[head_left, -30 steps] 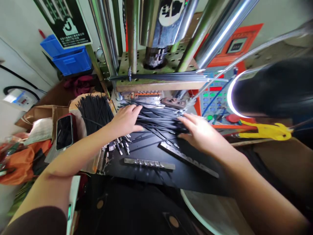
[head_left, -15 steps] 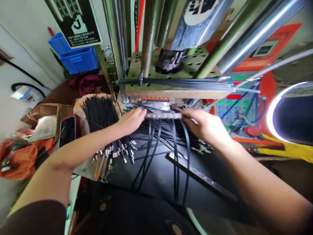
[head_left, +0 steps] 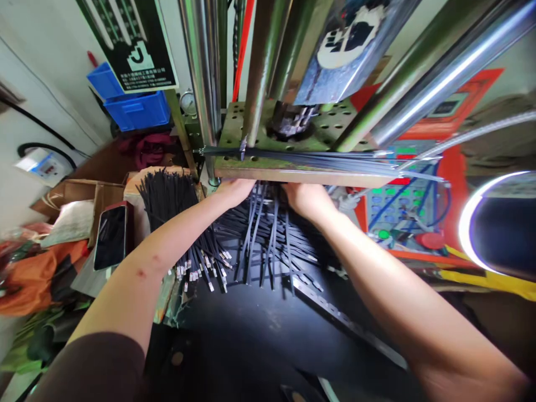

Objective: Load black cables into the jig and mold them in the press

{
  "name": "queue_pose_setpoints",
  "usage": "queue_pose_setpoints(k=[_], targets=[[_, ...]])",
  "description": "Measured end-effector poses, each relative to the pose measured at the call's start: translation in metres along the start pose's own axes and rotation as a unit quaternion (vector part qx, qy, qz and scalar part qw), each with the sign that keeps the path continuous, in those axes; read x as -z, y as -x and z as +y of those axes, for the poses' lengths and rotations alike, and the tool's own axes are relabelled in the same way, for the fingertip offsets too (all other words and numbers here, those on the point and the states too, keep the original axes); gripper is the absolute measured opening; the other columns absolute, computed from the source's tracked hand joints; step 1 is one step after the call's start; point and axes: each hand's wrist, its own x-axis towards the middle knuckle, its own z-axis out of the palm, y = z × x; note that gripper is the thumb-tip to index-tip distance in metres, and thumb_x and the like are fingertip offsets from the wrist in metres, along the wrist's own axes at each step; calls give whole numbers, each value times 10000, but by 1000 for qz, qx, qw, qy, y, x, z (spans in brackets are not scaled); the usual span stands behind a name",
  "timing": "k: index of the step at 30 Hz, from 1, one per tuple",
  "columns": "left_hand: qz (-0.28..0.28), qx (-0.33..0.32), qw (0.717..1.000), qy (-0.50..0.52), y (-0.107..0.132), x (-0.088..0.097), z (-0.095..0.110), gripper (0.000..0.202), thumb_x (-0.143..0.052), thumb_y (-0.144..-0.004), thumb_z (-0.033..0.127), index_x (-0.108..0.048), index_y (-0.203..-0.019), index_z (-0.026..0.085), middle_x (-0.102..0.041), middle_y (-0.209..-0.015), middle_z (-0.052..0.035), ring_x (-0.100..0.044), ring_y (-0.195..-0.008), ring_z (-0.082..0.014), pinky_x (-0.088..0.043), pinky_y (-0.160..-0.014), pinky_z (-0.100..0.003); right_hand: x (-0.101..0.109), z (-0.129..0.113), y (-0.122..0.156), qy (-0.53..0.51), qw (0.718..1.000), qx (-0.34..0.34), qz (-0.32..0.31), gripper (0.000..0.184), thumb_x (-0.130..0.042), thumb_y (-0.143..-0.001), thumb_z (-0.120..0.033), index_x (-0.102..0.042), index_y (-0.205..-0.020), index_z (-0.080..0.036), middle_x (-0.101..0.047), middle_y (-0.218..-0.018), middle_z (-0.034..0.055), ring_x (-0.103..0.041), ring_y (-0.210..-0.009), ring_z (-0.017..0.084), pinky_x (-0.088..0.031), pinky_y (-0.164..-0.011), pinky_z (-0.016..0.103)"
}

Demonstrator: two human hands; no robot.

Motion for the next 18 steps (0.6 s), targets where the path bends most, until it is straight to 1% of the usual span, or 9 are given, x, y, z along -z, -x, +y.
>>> queue_pose_setpoints(k=[3, 5, 7, 10, 12, 13, 15, 16, 18], targets=[[12, -114, 976, -186, 12, -13, 9, 445, -377, -1045, 168, -488, -1475, 149, -575, -1438, -155, -546, -1317, -272, -402, -1162, -435, -11, -20, 15, 19, 1000, -4, -18, 447, -474, -977, -295, -606, -1341, -72, -663, -1277, 227, -588, -1184, 344, -416, -1060, 513], [28, -136, 958, -252, 14, -18, 14, 467, -343, -1040, 141, -459, -1491, 109, -547, -1463, -170, -524, -1336, -288, -395, -1166, -459, -15, -28, 17, 23, 999, -19, -20, 499, -460, -974, -306, -555, -1412, -89, -612, -1375, 222, -542, -1257, 375, -370, -1091, 580], [26, -127, 958, -254, 9, -18, 18, 478, -328, -1035, 121, -456, -1495, 107, -534, -1480, -158, -508, -1350, -295, -385, -1174, -466, -14, -31, 9, 16, 999, -35, -29, 504, -439, -973, -289, -551, -1423, -91, -581, -1419, 225, -525, -1289, 389, -371, -1088, 618], [-23, -95, 974, -204, 3, -7, 27, 519, -343, -993, 48, -455, -1497, 105, -528, -1487, -159, -519, -1350, -308, -397, -1168, -474, 5, -35, -6, -15, 997, -40, -60, 470, -443, -942, -224, -618, -1339, -44, -622, -1366, 235, -561, -1281, 356, -430, -1086, 545], [-35, -91, 981, -167, 19, 6, 35, 626, -377, -928, -27, -378, -1541, 95, -443, -1555, -174, -463, -1411, -299, -368, -1196, -453, 27, -42, 7, -37, 997, -32, -63, 484, -449, -923, -206, -605, -1337, -9, -617, -1374, 238, -554, -1307, 327, -417, -1124, 494], [-27, -103, 984, -140, 39, 14, 37, 679, -382, -893, -60, -348, -1554, 95, -394, -1588, -173, -421, -1447, -279, -343, -1216, -432, 40, -48, 26, -45, 997, -28, -55, 494, -451, -922, -220, -595, -1345, -10, -615, -1379, 232, -556, -1308, 316, -411, -1137, 481], [-24, -151, 986, -64, 101, 28, 37, 706, -367, -855, -89, -387, -1531, 117, -379, -1601, -145, -400, -1460, -215, -329, -1224, -366, 65, -58, 92, -78, 995, -16, -56, 482, -446, -941, -290, -617, -1333, -68, -652, -1337, 197, -607, -1242, 297, -460, -1101, 460], [-56, -182, 982, 1, 141, 33, 33, 628, -353, -860, -78, -516, -1430, 131, -499, -1515, -124, -482, -1392, -187, -378, -1188, -340, 73, -62, 136, -111, 990, 0, -84, 408, -444, -951, -335, -698, -1221, -165, -730, -1197, 135, -687, -1091, 257, -556, -975, 392], [-251, -203, 942, 91, 227, 34, 17, 504, -412, -859, -31, -671, -1229, 192, -688, -1280, -58, -647, -1173, -162, -491, -1055, -285, 78, -62, 233, -251, 932, 32, -259, 329, -469, -955, -407, -755, -1103, -338, -783, -993, 45, -738, -867, 223, -625, -723, 318]])
